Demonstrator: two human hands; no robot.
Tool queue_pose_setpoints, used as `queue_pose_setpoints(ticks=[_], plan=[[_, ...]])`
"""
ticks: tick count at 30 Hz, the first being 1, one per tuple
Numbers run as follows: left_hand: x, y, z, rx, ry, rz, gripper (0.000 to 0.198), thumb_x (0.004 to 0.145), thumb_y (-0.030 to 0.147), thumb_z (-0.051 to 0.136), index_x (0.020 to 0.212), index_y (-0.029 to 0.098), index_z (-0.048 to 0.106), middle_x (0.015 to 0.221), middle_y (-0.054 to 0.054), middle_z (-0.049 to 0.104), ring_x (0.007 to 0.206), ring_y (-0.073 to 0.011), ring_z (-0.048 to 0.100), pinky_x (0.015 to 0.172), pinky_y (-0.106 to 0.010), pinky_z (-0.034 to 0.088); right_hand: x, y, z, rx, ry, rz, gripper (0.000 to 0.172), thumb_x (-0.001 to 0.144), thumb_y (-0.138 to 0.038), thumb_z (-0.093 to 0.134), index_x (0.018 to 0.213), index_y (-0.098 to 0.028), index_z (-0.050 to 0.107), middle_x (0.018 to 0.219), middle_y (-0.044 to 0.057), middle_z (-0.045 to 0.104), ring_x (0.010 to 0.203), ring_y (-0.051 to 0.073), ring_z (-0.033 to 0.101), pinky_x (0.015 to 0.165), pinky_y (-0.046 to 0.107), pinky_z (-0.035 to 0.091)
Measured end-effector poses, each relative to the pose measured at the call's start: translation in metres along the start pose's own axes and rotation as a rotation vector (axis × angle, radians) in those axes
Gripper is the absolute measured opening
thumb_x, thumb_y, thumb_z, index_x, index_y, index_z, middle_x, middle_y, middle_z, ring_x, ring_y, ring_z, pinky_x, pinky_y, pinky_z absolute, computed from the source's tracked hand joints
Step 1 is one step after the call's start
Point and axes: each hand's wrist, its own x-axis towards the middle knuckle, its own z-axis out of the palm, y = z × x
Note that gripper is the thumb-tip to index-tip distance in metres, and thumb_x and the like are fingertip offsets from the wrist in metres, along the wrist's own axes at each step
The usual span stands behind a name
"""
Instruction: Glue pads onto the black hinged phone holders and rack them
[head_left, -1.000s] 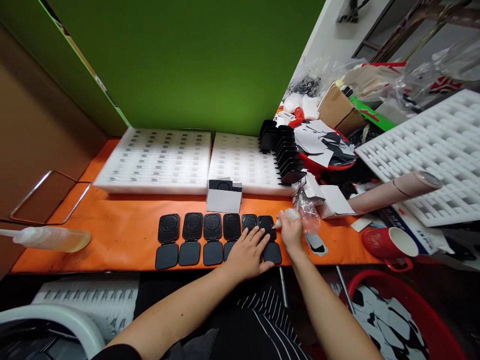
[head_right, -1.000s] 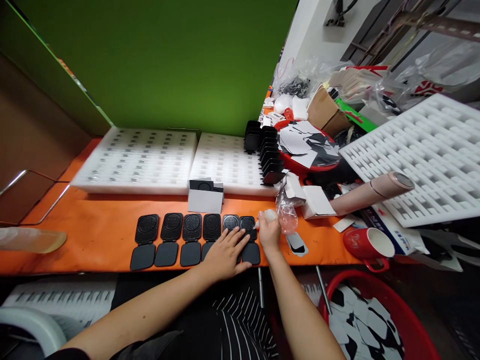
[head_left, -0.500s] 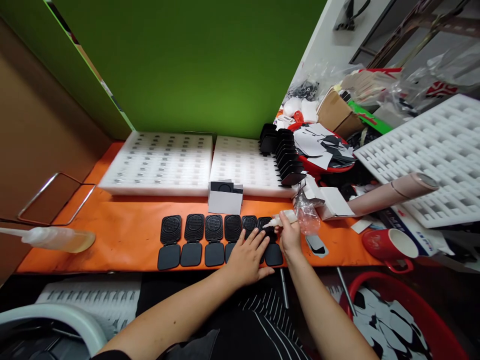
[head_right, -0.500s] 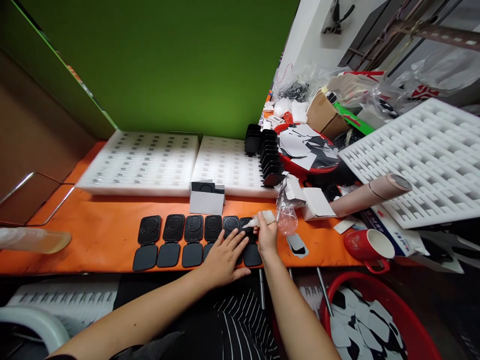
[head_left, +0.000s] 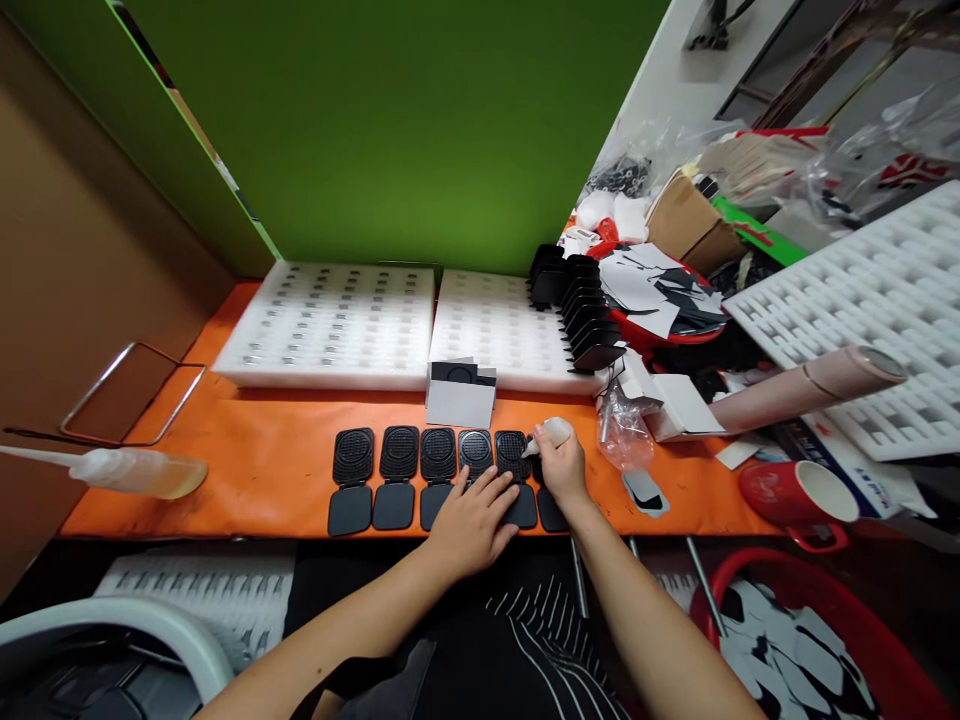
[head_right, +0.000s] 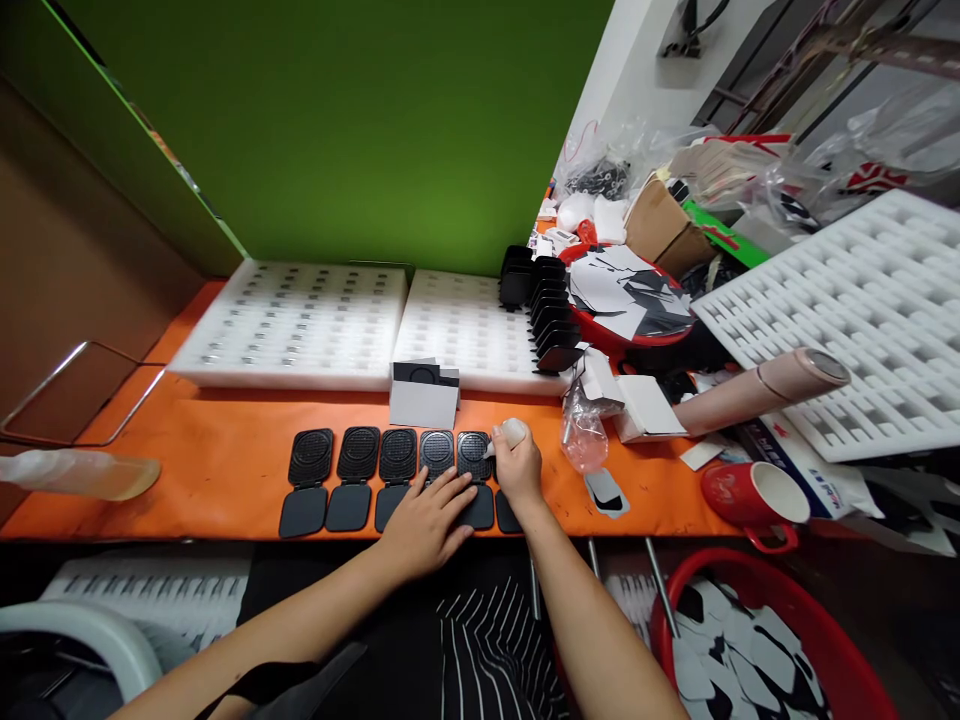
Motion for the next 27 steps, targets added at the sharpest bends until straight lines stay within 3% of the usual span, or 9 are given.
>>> queue_pose_setpoints(ticks=[4, 8, 11, 21, 27], plan=[[0.000, 0.000, -0.001, -0.034, -0.001, -0.002, 0.051, 0.090, 0.046, 0.037, 0.137, 0.026, 0.036, 0.144, -0.003, 0.040, 0.133, -0.0239, 0.032, 0.111, -0.050, 0.019, 0.004, 0.001, -0.001, -0.001, 0.025, 0.027, 0.031, 0.073, -0.048, 0.061, 0.084, -0.020, 0.057, 0.078, 0.006, 0.069, 0.073, 0.021, 0.062, 0.070, 0.034, 0.045], [0.000, 0.000, -0.001, -0.055, -0.002, -0.004, 0.050, 0.090, 0.045, 0.038, 0.136, 0.025, 0.038, 0.143, -0.003, 0.040, 0.133, -0.0238, 0.032, 0.111, -0.048, 0.022, 0.010, -0.003, 0.006, 0.190, 0.034, 0.156, 0.036, 0.073, -0.052, 0.057, 0.084, -0.018, 0.054, 0.075, 0.006, 0.068, 0.056, 0.015, 0.058, 0.050, 0.027, 0.043], [0.001, 0.001, -0.001, -0.061, -0.004, -0.009, 0.050, 0.090, 0.046, 0.038, 0.135, 0.025, 0.039, 0.143, -0.002, 0.041, 0.133, -0.0239, 0.032, 0.110, -0.049, 0.023, 0.013, -0.011, 0.017, 0.283, -0.004, 0.190, 0.038, 0.073, -0.052, 0.058, 0.085, -0.017, 0.053, 0.075, 0.006, 0.068, 0.047, 0.012, 0.053, 0.044, 0.025, 0.040], [0.001, 0.001, -0.001, -0.094, 0.017, -0.023, 0.050, 0.088, 0.046, 0.041, 0.133, 0.025, 0.041, 0.143, -0.001, 0.041, 0.133, -0.0228, 0.032, 0.111, -0.047, 0.023, 0.020, -0.001, 0.041, 0.168, -0.032, 0.025, 0.039, 0.074, -0.053, 0.058, 0.090, -0.018, 0.055, 0.078, 0.006, 0.069, 0.068, 0.020, 0.063, 0.062, 0.032, 0.047], [0.001, 0.000, -0.001, -0.117, 0.021, -0.025, 0.049, 0.088, 0.046, 0.042, 0.133, 0.026, 0.042, 0.143, 0.000, 0.041, 0.133, -0.0227, 0.032, 0.111, -0.046, 0.023, 0.020, -0.010, 0.037, 0.223, 0.013, 0.113, 0.039, 0.073, -0.054, 0.057, 0.087, -0.018, 0.051, 0.077, 0.006, 0.068, 0.057, 0.017, 0.060, 0.052, 0.029, 0.044]])
